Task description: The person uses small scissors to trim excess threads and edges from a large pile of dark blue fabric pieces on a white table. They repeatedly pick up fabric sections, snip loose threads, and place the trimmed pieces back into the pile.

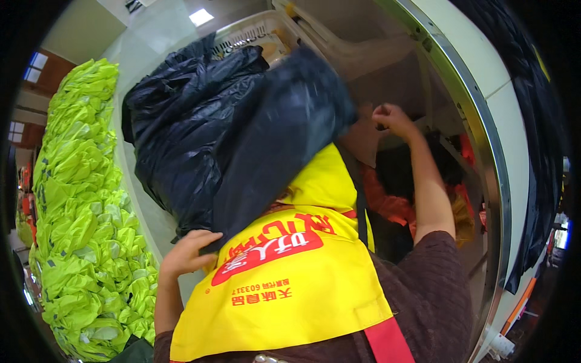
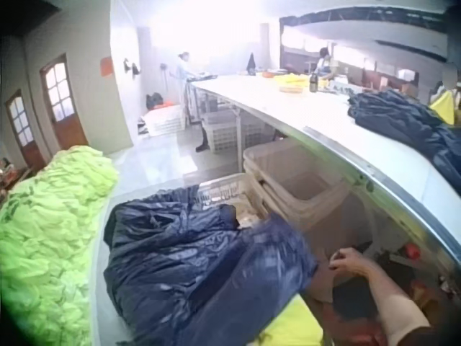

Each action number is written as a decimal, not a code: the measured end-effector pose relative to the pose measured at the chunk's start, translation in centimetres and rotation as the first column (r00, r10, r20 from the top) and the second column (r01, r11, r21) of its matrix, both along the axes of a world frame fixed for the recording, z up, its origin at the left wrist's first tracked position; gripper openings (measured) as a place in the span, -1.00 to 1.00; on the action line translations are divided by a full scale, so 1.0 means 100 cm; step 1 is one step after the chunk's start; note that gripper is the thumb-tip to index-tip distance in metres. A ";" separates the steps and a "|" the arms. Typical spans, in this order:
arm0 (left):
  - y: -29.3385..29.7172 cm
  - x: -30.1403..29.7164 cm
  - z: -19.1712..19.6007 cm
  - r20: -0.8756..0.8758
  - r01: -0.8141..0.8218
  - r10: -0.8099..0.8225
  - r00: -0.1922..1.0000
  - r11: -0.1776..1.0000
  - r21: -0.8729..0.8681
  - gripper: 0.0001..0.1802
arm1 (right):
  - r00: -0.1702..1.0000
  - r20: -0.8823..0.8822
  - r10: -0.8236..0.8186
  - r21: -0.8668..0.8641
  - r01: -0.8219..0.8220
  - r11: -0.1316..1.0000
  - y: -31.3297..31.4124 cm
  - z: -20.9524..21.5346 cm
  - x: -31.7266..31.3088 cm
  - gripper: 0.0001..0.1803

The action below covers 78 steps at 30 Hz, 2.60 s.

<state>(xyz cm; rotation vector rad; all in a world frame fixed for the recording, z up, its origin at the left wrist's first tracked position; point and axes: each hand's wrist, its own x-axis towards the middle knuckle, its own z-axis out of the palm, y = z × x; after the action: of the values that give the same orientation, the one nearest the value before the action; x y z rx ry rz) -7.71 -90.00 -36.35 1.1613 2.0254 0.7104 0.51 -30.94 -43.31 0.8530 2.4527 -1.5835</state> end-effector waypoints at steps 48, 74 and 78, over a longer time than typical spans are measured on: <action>0.210 -0.054 -0.021 -0.021 -0.342 0.354 0.935 0.916 0.209 -0.70 | 0.993 -0.094 -0.069 0.123 0.080 0.989 -0.060 -0.012 -0.121 -0.42; 0.119 -0.131 -0.096 -0.856 -0.348 0.006 0.517 0.915 -0.204 -0.02 | 0.993 0.111 -0.027 -0.314 0.060 0.948 -0.117 -0.089 0.065 -0.73; 0.138 -0.183 -0.167 -0.804 -0.166 -0.150 0.575 0.941 -0.295 -0.06 | 0.998 0.066 0.010 -0.288 0.009 0.958 -0.112 -0.089 0.066 -0.74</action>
<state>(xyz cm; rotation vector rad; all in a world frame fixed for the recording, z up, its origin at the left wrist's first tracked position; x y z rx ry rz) -25.99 -76.18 -53.02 1.4085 2.7568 -0.3124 7.14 -42.14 -52.20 0.8393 2.1043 -1.8211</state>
